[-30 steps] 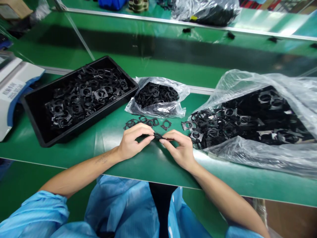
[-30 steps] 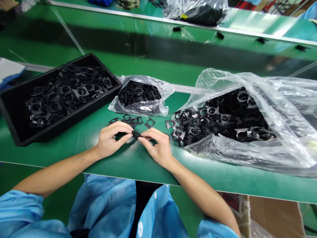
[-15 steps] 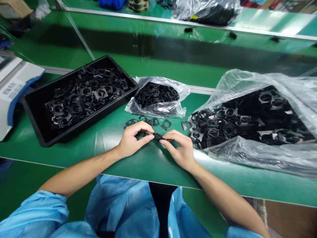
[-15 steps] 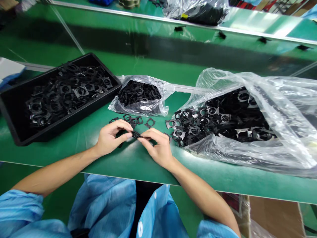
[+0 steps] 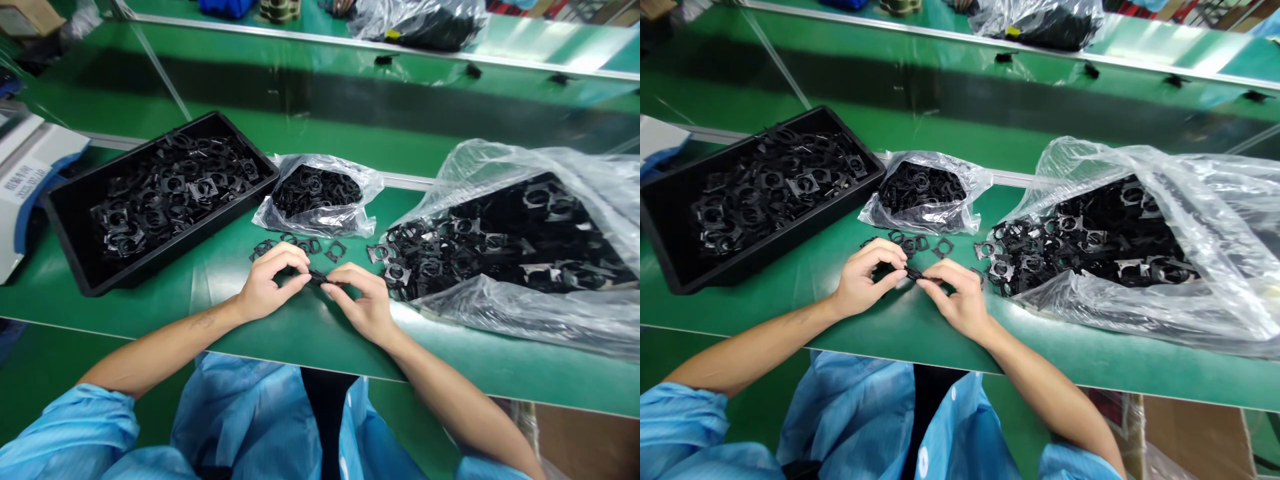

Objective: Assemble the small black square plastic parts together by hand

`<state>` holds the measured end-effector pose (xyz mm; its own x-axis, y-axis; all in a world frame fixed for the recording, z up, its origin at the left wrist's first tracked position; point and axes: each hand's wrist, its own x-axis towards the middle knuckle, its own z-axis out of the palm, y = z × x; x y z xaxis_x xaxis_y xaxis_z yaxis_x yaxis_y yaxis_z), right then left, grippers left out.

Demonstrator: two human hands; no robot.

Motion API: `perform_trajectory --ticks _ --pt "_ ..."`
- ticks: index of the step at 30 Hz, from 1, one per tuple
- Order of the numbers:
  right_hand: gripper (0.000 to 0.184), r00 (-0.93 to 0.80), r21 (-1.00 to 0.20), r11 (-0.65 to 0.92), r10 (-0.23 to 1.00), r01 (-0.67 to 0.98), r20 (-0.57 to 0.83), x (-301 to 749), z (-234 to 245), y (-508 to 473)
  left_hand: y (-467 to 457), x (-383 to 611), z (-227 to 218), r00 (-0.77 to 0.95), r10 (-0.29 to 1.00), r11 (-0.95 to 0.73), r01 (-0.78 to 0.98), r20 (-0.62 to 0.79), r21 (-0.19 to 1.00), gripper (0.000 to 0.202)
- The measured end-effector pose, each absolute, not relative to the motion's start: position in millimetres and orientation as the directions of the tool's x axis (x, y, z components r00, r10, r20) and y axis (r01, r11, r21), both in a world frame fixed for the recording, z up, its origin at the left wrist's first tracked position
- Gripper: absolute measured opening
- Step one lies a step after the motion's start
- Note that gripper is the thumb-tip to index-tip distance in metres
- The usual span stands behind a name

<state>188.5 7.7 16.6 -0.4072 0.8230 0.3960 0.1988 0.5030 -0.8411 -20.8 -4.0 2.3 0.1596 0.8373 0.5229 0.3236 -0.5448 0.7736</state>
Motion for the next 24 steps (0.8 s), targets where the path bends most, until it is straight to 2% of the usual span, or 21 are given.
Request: perform_trajectory --ticks 7,24 --pt "0.01 -0.417 -0.843 0.493 0.827 0.216 0.377 189.3 17.1 8.1 -3.2 -20.6 -0.9 0.151 0.906 -0.421 0.207 0.396 0.883 0.008" --pt "0.009 -0.412 -0.844 0.484 0.834 0.23 0.366 189.8 16.7 8.8 -2.3 -23.2 2.3 0.204 0.855 -0.515 0.219 0.477 0.829 0.006"
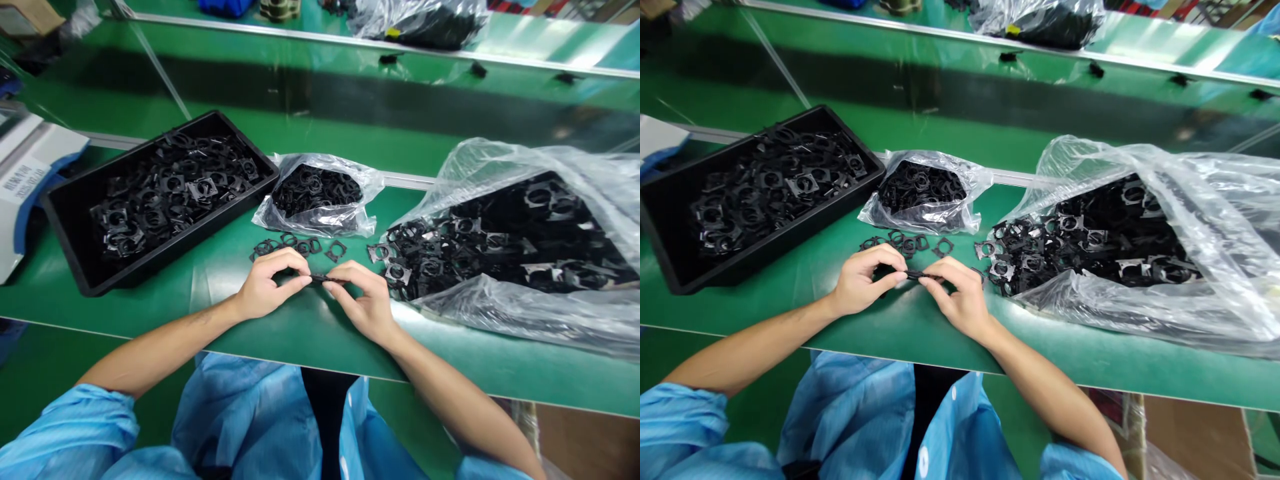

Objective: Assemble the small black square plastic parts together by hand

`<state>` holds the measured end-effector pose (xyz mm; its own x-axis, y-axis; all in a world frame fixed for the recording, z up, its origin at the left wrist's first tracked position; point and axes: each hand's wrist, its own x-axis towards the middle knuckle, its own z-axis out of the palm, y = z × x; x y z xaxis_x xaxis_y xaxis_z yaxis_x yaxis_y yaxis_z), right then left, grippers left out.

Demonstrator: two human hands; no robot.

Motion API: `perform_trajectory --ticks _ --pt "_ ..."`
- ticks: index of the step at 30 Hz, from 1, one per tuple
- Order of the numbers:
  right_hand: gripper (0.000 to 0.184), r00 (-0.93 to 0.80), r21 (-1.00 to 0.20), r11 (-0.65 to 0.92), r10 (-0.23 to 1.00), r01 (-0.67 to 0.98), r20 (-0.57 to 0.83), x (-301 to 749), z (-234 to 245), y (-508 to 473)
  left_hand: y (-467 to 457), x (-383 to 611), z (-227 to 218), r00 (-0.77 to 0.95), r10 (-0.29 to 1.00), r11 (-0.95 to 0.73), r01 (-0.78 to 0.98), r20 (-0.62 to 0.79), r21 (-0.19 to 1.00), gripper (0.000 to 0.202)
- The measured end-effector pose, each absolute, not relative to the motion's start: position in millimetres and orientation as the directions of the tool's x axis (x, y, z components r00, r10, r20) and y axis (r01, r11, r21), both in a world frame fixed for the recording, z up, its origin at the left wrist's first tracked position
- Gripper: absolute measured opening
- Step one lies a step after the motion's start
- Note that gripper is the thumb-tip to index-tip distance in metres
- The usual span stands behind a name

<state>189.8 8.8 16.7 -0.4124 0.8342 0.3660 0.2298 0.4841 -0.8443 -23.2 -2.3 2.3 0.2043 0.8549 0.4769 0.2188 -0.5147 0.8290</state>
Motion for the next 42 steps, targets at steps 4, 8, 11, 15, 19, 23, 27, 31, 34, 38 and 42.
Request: perform_trajectory --ticks 4,8,11,15,19,23,27,31,34,38,42 --pt "0.009 -0.421 -0.844 0.49 0.828 0.22 0.371 190.2 16.6 8.9 -2.5 -23.8 2.0 0.21 0.848 -0.528 0.24 0.487 0.815 0.006" --pt "0.01 -0.431 -0.843 0.49 0.825 0.222 0.365 190.6 16.8 8.6 -2.7 -23.9 2.4 0.216 0.846 -0.531 0.258 0.488 0.807 0.008" --pt "0.011 -0.43 -0.845 0.48 0.831 0.235 0.353 190.8 17.3 8.4 -2.8 -23.6 2.5 0.218 0.849 -0.525 0.263 0.481 0.809 0.009" --pt "0.01 -0.429 -0.842 0.484 0.83 0.239 0.356 190.9 17.4 8.6 -2.5 -23.0 1.8 0.217 0.848 -0.529 0.265 0.484 0.807 0.008" --pt "0.01 -0.428 -0.84 0.486 0.83 0.241 0.357 191.0 17.2 8.6 -1.9 -22.0 1.3 0.208 0.851 -0.523 0.265 0.482 0.81 0.008" --pt "0.013 -0.427 -0.839 0.477 0.837 0.263 0.342 191.1 16.7 8.5 -1.6 -21.0 1.3 0.2 0.864 -0.503 0.274 0.463 0.82 0.011" --pt "0.015 -0.425 -0.839 0.473 0.84 0.269 0.337 190.9 16.4 8.7 -1.1 -20.9 0.4 0.198 0.872 -0.489 0.285 0.448 0.825 0.011" --pt "0.015 -0.426 -0.84 0.473 0.84 0.268 0.337 190.8 17.1 8.3 -0.9 -21.0 -0.2 0.204 0.872 -0.489 0.296 0.445 0.821 0.01" --pt "0.015 -0.429 -0.842 0.468 0.841 0.27 0.33 190.9 17.3 8.2 -1.0 -21.1 -0.3 0.206 0.873 -0.486 0.302 0.442 0.82 0.01" --pt "0.014 -0.469 -0.84 0.457 0.834 0.292 0.291 191.6 14.8 9.5 0.3 -23.2 -1.0 0.236 0.87 -0.491 0.334 0.433 0.805 0.008" --pt "0.012 -0.568 -0.806 0.485 0.789 0.341 0.235 192.4 9.2 9.3 2.7 -27.1 -4.1 0.368 0.838 -0.538 0.438 0.402 0.72 0.007"
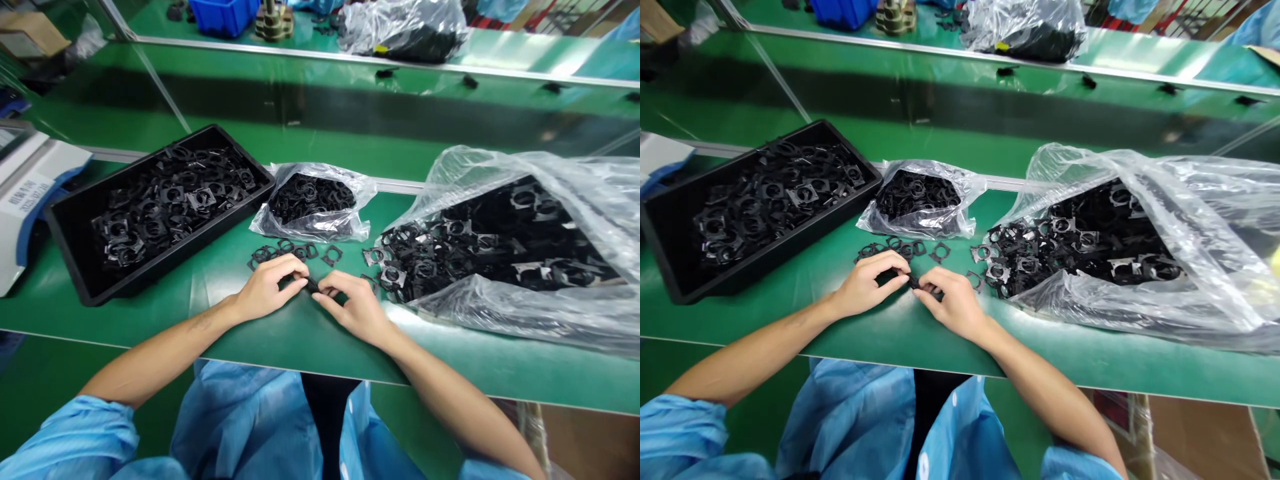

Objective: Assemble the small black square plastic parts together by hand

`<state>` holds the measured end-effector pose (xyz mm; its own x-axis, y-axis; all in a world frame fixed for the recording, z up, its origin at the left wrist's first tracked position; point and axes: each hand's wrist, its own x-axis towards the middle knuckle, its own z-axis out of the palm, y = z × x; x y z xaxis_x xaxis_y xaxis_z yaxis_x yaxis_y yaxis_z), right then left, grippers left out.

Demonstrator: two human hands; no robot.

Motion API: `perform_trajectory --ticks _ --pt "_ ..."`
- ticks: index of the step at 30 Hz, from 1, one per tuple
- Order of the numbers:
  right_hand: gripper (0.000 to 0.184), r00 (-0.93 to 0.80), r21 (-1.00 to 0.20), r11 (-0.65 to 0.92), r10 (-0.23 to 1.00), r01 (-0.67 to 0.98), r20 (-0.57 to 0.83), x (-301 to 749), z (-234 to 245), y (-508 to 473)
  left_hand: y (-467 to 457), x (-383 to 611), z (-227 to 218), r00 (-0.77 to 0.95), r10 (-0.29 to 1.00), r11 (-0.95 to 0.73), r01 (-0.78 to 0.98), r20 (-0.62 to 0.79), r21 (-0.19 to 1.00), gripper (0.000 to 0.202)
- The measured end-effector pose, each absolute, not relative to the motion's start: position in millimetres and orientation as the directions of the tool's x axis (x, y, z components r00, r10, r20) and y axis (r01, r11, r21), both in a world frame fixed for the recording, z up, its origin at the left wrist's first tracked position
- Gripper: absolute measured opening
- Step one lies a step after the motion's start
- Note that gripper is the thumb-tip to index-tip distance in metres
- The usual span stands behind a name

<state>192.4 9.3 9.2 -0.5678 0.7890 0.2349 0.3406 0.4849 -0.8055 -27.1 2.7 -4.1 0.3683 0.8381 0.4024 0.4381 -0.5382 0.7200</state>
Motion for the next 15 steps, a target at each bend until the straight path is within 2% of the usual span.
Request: perform_trajectory --ticks 4,7,9,12,15 --pt "0.01 -0.674 -0.73 0.57 0.71 0.377 0.207 192.4 5.6 4.3 1.6 -29.1 -9.0 0.514 0.754 -0.65 0.491 0.409 0.58 0.013" --pt "0.011 -0.704 -0.71 0.599 0.68 0.372 0.205 191.6 4.6 2.5 -0.2 -28.6 -10.7 0.543 0.713 -0.697 0.475 0.444 0.538 0.013" --pt "0.011 -0.68 -0.754 0.555 0.705 0.352 0.202 191.0 4.4 4.5 0.1 -27.8 -10.1 0.516 0.737 -0.671 0.481 0.437 0.564 0.013" --pt "0.012 -0.568 -0.84 0.436 0.799 0.323 0.197 191.2 5.5 11.2 2.0 -26.5 -7.4 0.406 0.815 -0.575 0.471 0.414 0.669 0.009" --pt "0.012 -0.478 -0.863 0.405 0.847 0.3 0.231 192.5 8.8 15.8 2.7 -25.2 -4.4 0.324 0.84 -0.54 0.419 0.435 0.73 0.005"
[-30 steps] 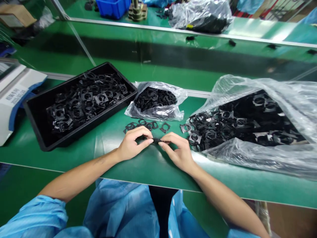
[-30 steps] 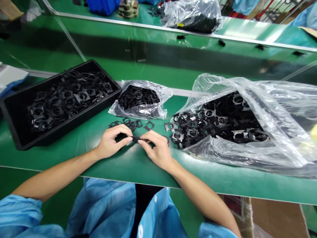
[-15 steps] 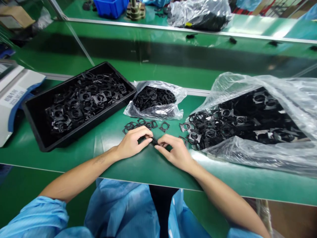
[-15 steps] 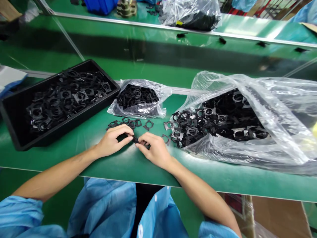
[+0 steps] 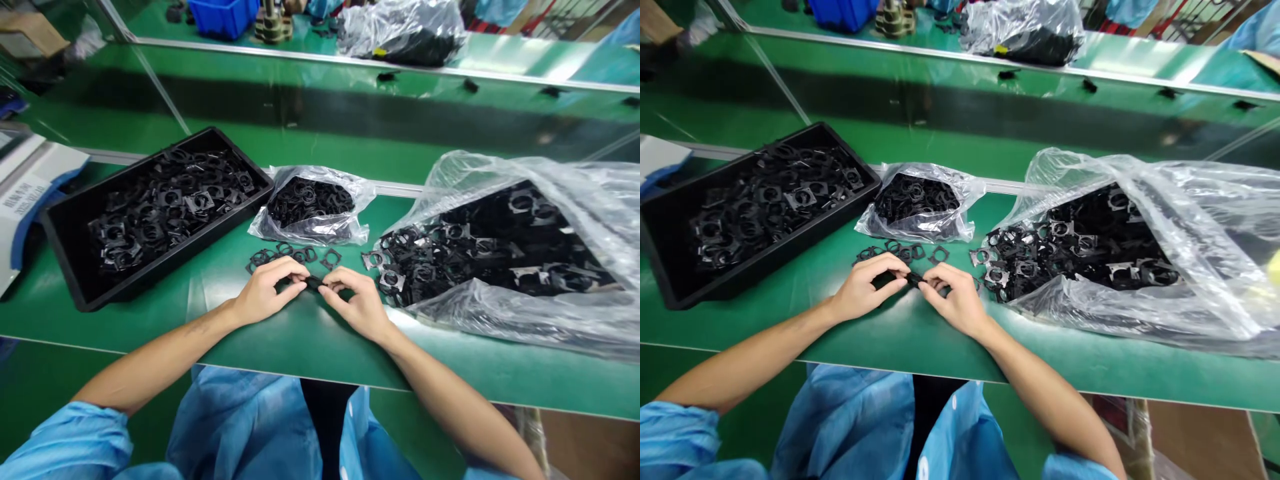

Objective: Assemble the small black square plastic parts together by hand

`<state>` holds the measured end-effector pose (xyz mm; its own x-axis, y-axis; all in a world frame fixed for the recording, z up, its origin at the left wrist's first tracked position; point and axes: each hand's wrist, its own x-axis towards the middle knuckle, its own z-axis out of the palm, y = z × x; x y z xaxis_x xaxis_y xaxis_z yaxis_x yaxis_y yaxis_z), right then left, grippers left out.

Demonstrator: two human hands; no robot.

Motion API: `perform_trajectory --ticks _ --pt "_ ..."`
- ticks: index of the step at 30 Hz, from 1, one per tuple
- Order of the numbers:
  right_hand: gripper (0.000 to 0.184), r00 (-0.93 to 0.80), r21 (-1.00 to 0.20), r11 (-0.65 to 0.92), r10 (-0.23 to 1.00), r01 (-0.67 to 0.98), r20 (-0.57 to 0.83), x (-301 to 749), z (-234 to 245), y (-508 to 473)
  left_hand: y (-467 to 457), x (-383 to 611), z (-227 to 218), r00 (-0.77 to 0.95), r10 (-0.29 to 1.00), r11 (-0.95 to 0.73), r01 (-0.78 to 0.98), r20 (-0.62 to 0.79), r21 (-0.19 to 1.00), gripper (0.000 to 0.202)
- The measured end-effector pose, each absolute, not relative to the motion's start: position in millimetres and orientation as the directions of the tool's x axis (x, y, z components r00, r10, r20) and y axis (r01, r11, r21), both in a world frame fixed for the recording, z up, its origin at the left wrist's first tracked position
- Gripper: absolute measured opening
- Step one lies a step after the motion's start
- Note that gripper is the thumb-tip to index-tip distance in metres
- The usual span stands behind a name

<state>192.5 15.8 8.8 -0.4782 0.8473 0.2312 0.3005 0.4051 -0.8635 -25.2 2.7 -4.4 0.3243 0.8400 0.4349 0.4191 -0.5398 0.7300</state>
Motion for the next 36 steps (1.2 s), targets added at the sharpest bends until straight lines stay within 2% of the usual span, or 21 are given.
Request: perform_trajectory --ticks 6,15,18,21,23,26,28,30,36 --pt "0.006 -0.476 -0.81 0.531 0.796 0.249 0.374 191.8 12.7 11.2 -0.3 -23.9 -0.8 0.254 0.832 -0.554 0.37 0.493 0.745 0.002" --pt "0.007 -0.439 -0.816 0.518 0.814 0.255 0.379 191.7 12.0 11.1 -1.6 -21.2 1.0 0.232 0.832 -0.555 0.319 0.504 0.769 0.005" --pt "0.015 -0.406 -0.895 0.375 0.877 0.244 0.257 190.1 12.1 10.7 -1.2 -21.1 0.4 0.23 0.826 -0.564 0.325 0.515 0.759 0.003" --pt "0.029 -0.383 -0.993 0.049 0.924 0.109 0.003 187.8 12.8 13.4 -1.3 -21.7 -0.6 0.242 0.806 -0.592 0.347 0.541 0.727 0.013" --pt "0.038 -0.392 -0.989 -0.148 0.909 0.016 -0.142 186.9 14.1 16.2 -1.9 -22.1 -1.5 0.264 0.779 -0.626 0.361 0.568 0.691 0.021" --pt "0.045 -0.412 -0.964 -0.264 0.881 -0.018 -0.233 186.7 15.9 18.7 -3.0 -22.3 -3.0 0.287 0.741 -0.671 0.366 0.608 0.645 0.021" --pt "0.045 -0.417 -0.968 -0.252 0.879 0.007 -0.232 186.9 15.4 18.2 -3.3 -22.2 -3.4 0.277 0.737 -0.675 0.364 0.617 0.642 0.018" --pt "0.042 -0.39 -0.983 -0.177 0.903 0.048 -0.182 187.0 13.4 16.0 -3.2 -22.1 -3.0 0.253 0.749 -0.66 0.364 0.612 0.657 0.017" --pt "0.028 -0.334 -0.971 0.171 0.937 0.17 0.106 187.8 8.4 9.3 -0.4 -23.0 -1.1 0.16 0.807 -0.584 0.356 0.569 0.729 0.012"
